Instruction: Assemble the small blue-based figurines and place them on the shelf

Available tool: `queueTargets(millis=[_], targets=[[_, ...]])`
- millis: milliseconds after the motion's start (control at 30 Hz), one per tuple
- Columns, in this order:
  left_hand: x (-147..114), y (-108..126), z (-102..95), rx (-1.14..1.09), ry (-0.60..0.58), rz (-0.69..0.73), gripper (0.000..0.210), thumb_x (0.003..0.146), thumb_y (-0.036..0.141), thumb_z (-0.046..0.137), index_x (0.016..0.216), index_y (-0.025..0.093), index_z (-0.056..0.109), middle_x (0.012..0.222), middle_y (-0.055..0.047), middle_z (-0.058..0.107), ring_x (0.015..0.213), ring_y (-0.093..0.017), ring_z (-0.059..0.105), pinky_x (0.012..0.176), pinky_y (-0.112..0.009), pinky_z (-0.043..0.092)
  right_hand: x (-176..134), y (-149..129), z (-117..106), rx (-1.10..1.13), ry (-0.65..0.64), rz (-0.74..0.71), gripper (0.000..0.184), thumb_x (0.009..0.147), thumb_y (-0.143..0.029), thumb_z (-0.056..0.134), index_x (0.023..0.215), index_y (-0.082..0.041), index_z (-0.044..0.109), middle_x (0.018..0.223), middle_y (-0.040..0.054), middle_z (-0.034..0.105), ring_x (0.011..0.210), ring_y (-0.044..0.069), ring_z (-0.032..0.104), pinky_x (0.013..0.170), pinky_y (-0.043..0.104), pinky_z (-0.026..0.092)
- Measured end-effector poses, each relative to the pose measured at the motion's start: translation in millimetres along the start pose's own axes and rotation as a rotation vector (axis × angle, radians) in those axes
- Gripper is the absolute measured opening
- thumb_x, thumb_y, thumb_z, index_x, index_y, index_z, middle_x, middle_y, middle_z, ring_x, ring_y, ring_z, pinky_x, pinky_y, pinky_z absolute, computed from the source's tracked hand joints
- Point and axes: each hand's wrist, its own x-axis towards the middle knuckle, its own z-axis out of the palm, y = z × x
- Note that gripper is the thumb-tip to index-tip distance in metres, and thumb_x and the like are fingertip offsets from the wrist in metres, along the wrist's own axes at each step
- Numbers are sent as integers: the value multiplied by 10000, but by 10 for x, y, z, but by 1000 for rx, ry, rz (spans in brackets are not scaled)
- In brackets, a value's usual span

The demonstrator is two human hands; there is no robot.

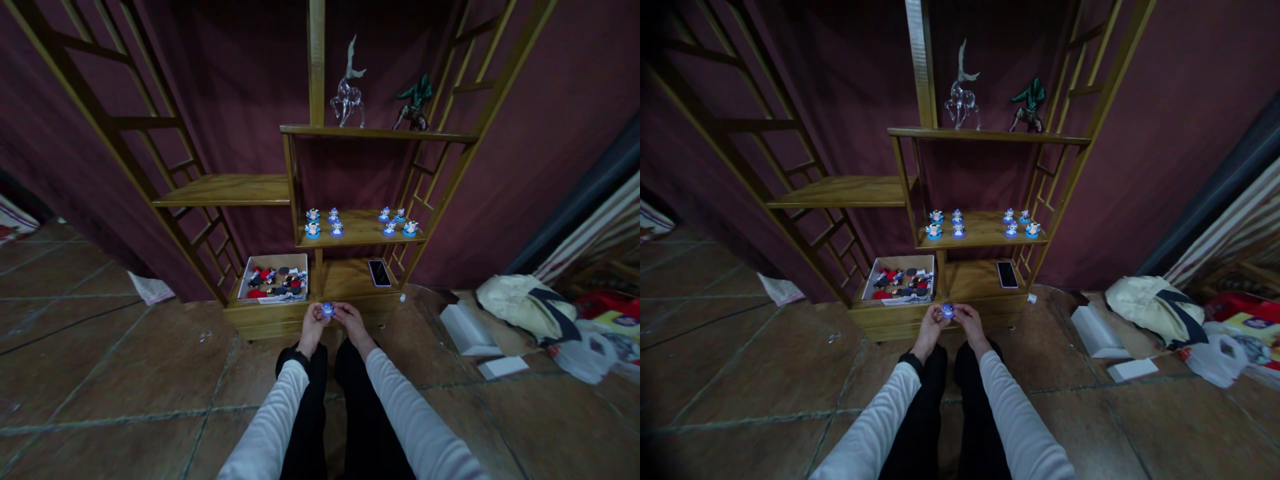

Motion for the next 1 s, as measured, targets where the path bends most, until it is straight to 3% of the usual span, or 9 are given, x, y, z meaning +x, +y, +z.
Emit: queueTargets(millis=[200, 567, 1000], targets=[[-14, -4, 83, 62, 50, 146, 298, 560, 89, 618, 810, 192, 493, 810, 7, 596, 745, -122, 593, 702, -249, 462, -8, 14, -17, 64, -49, -10, 253, 572, -342, 754, 764, -197, 675, 872, 26, 684, 832, 168, 606, 825, 323, 460], [-61, 59, 109, 91, 51, 160, 252, 620, 178, 638, 820, 194, 485, 817, -13, 604, 796, -145, 610, 750, -279, 478, -34, -56, 7, 80, -74, 8, 305, 532, -324, 774, 791, -208, 661, 839, 23, 683, 817, 181, 611, 794, 322, 464], [7, 6, -8, 108, 24, -63, 321, 526, 255, 764, 782, 149, 602, 727, -41, 666, 678, -157, 630, 706, -318, 491, 68, 74, -53, 2, 35, 63, 317, 522, -396, 763, 740, -186, 671, 775, 37, 680, 729, 171, 609, 702, 309, 465]])
